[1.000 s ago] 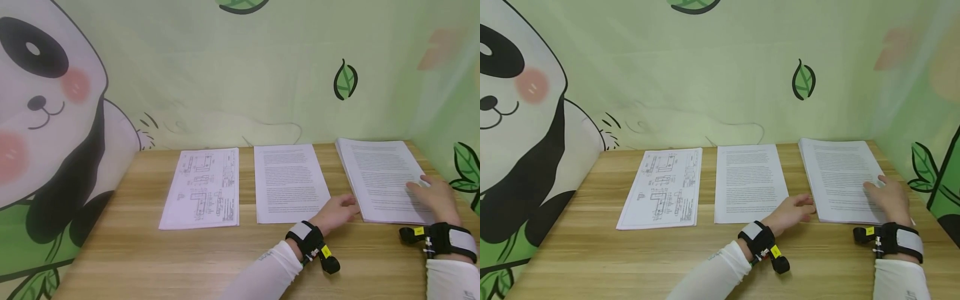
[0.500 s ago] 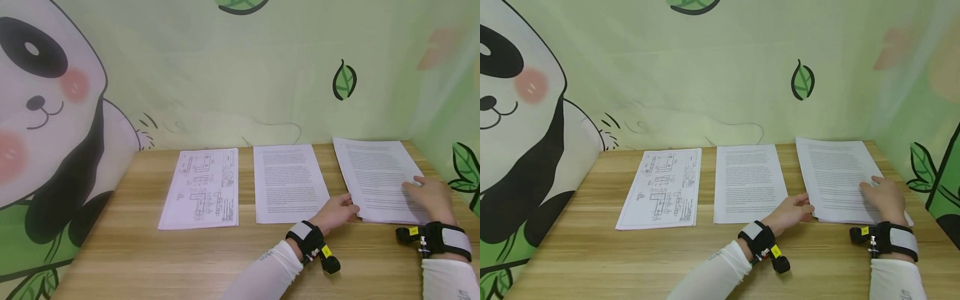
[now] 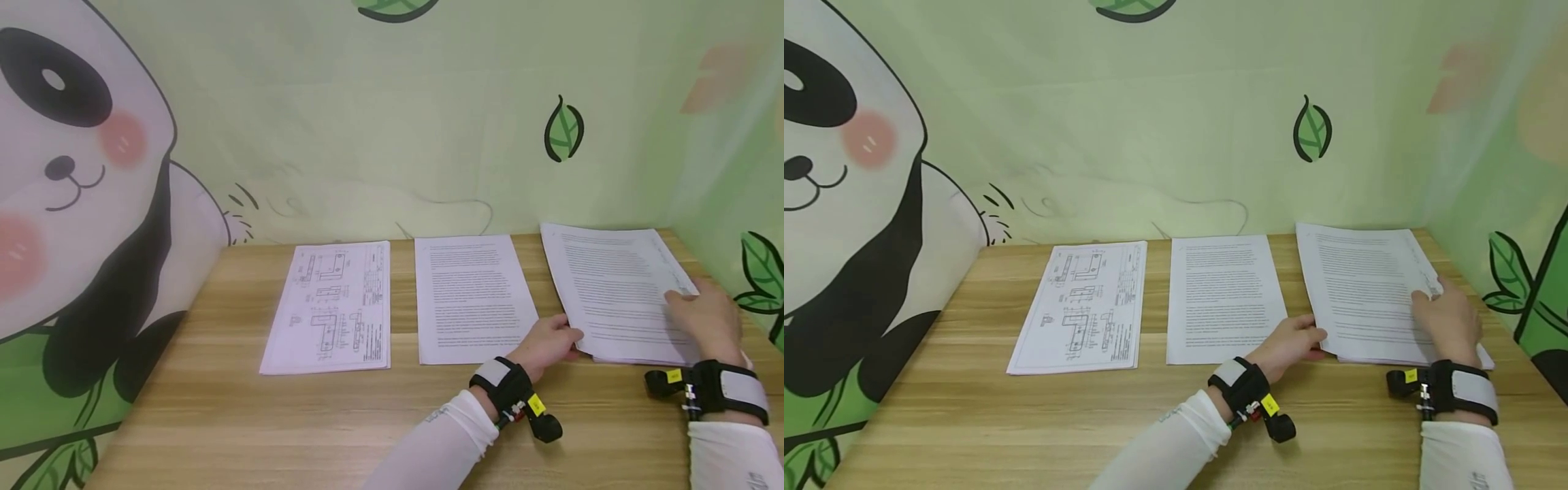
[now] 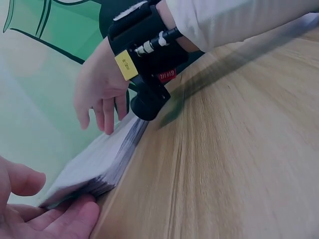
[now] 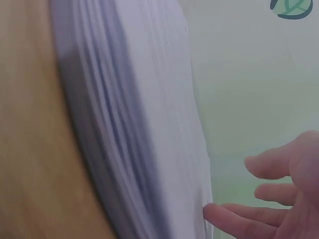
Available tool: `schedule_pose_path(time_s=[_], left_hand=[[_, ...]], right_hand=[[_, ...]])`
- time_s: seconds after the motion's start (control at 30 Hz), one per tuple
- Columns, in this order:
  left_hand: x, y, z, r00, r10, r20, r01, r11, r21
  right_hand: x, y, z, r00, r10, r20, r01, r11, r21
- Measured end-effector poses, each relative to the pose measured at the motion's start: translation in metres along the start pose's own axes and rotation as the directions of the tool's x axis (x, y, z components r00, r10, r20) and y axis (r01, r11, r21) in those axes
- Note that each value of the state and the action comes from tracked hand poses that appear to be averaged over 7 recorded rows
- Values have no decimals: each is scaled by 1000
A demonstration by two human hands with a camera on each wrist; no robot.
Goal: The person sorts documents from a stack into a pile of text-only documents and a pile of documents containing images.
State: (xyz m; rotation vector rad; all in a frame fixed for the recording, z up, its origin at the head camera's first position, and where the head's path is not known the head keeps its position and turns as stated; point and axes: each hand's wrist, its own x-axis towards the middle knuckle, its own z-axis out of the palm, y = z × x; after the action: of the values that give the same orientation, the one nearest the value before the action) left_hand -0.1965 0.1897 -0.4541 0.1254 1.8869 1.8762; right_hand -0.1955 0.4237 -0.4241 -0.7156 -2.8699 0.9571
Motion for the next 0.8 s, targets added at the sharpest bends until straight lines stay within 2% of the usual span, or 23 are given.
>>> schedule_pose_path(time_s=[0.2,0.33,0.57,0.67,0.8], left_hand=[[1,-2,0,1000,-19,-24,17,997,-71],[1,-2,-4,999,15,-34,-18,996,-92],[0,-2,-12,998,58,-37,-64,983,-174],[0,-3,-15,998,61,-27,-66,975,-212],[-1,-3,-21,998,47,-51,-57,974,-217]], right_hand=[[3,-2,2,1000,11,-5,-11,999,43],[3,-6,4,1000,0,11,0,999,50],[-2,-16,6,998,-1,66,-6,995,96],[-2,-18,8,996,-4,91,-6,994,110],[-1,-20,10,992,-18,128,1,990,138]])
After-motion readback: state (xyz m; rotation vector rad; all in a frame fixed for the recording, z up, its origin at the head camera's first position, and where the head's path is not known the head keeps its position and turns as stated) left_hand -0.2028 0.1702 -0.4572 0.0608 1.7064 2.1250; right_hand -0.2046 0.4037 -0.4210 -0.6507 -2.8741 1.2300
